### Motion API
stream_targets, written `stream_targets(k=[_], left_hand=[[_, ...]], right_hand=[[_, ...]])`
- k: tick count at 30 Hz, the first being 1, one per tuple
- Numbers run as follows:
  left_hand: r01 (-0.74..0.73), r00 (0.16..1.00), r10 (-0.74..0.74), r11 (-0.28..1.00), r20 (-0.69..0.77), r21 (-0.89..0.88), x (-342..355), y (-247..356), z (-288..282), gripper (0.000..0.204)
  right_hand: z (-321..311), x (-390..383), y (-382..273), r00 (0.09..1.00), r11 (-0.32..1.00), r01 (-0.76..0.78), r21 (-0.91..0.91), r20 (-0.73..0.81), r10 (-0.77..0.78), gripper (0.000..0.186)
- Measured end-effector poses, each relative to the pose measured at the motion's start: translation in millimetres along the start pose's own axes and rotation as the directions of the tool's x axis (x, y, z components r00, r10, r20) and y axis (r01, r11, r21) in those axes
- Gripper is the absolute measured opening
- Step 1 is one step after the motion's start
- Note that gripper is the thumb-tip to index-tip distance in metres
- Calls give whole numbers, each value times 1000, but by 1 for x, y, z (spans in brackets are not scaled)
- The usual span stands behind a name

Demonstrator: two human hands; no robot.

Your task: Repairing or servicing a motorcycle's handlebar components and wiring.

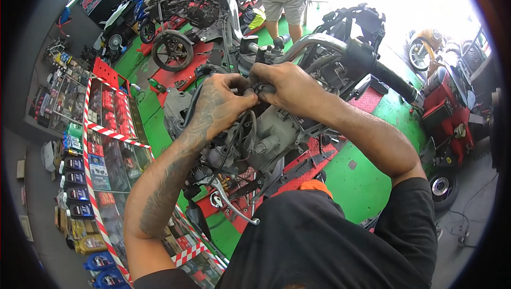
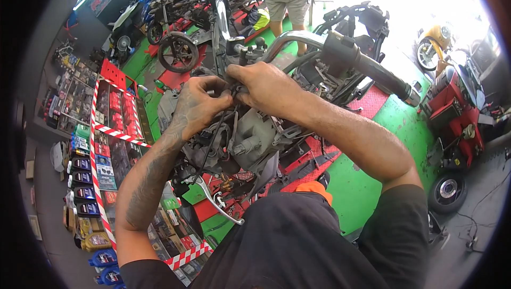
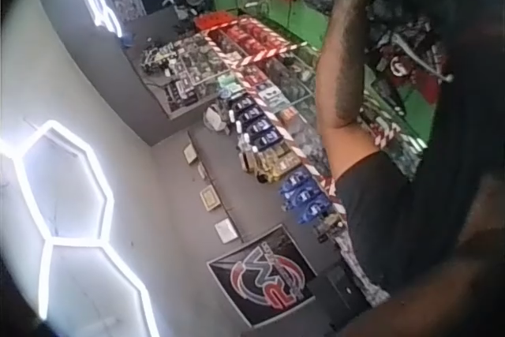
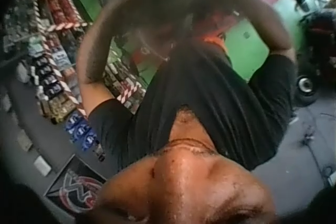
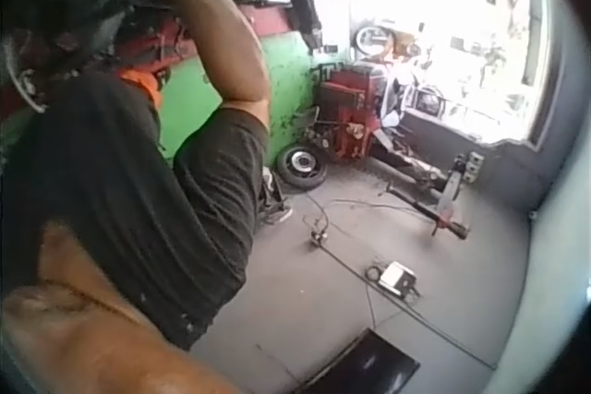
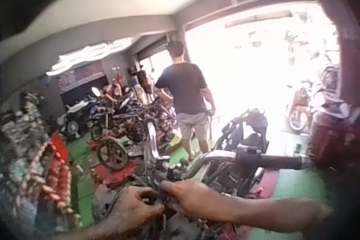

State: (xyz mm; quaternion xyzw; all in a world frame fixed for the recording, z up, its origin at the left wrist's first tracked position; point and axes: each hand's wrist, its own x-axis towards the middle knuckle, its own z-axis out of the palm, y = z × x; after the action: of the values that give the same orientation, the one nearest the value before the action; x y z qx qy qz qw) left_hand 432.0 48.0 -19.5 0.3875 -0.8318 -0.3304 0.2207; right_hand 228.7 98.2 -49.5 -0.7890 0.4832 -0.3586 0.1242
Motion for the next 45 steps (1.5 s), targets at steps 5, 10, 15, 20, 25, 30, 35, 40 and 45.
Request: stream_targets(k=[5,10,15,20,25,30,35,40,45], left_hand=[[-90,995,94,991,-43,98,-7,5,4,28],[-89,993,90,996,-72,8,-14,6,4,25],[-100,993,99,995,-60,-14,-17,8,0,19],[-95,995,96,992,0,-77,-10,3,-3,14],[-356,934,344,908,93,222,-1,0,-5,16],[-384,923,380,915,57,121,3,0,-7,17],[-541,841,534,819,91,190,8,-3,-12,19],[-505,863,486,843,140,183,14,0,-13,19],[-556,823,506,810,257,186,24,-6,-15,19]], right_hand=[[-9,2,0,1000,998,-10,58,25,9,38],[-23,6,-5,980,984,-118,136,176,93,27],[-21,10,-5,968,970,-184,159,199,151,23],[-23,11,2,944,936,-254,245,273,185,19],[-23,17,9,926,920,-286,268,323,194,20],[-25,18,9,910,902,-317,292,361,203,19],[-29,16,6,879,856,-395,335,408,246,19],[-29,15,7,903,898,-328,293,378,206,21],[-29,16,10,892,862,-372,344,390,229,21]])
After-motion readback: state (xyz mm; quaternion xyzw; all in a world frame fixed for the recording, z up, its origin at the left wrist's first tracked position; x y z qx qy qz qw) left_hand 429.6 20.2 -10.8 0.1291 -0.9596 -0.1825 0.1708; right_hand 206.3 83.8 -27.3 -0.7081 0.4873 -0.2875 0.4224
